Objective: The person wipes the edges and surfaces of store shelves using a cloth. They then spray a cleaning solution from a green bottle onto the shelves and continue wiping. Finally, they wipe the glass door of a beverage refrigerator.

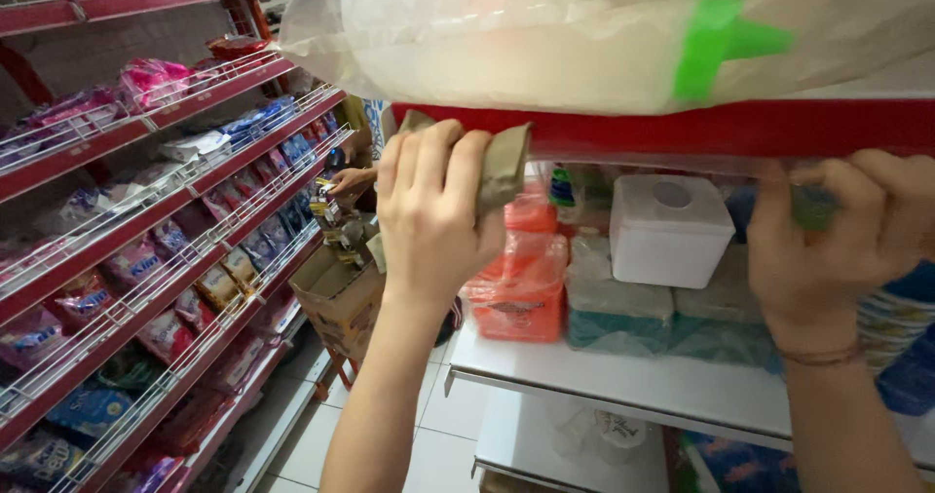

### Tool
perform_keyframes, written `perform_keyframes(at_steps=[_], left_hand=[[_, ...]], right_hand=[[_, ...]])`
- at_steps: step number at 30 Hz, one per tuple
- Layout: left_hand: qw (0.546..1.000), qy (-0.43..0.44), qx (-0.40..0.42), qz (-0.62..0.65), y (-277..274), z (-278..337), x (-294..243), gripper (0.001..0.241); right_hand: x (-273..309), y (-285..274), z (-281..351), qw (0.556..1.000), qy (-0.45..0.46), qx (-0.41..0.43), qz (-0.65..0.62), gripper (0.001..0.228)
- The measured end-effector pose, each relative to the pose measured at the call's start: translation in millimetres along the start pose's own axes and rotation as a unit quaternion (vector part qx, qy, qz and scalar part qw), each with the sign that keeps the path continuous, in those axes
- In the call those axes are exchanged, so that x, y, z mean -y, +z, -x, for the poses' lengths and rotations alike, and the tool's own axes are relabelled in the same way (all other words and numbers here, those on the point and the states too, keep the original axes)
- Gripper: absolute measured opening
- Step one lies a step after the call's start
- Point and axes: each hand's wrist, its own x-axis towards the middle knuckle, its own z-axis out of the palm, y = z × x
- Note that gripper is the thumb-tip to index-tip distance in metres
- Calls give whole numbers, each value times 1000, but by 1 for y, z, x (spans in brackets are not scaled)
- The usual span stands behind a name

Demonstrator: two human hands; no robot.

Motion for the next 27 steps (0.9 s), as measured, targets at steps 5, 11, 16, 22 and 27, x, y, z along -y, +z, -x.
perform_keyframes(at_steps=[5, 11, 16, 22, 27], left_hand=[[998, -27, -32, 51, 18, 12, -18, 51], [991, 21, -3, 131, 58, -13, -100, 38], [993, 70, -29, 93, 68, -27, -118, 27], [995, 85, -22, 39, 46, -13, -74, 33], [999, 49, -21, -8, 24, -4, -23, 50]], right_hand=[[4, 2, -1, 1000, 11, -3, -4, 24], [8, -4, -11, 1000, -12, -22, 5, 32], [9, -9, -14, 1000, -6, -21, 16, 24], [4, -12, -14, 999, -25, 16, 11, 24], [10, -17, -25, 999, -38, 13, 18, 27]])
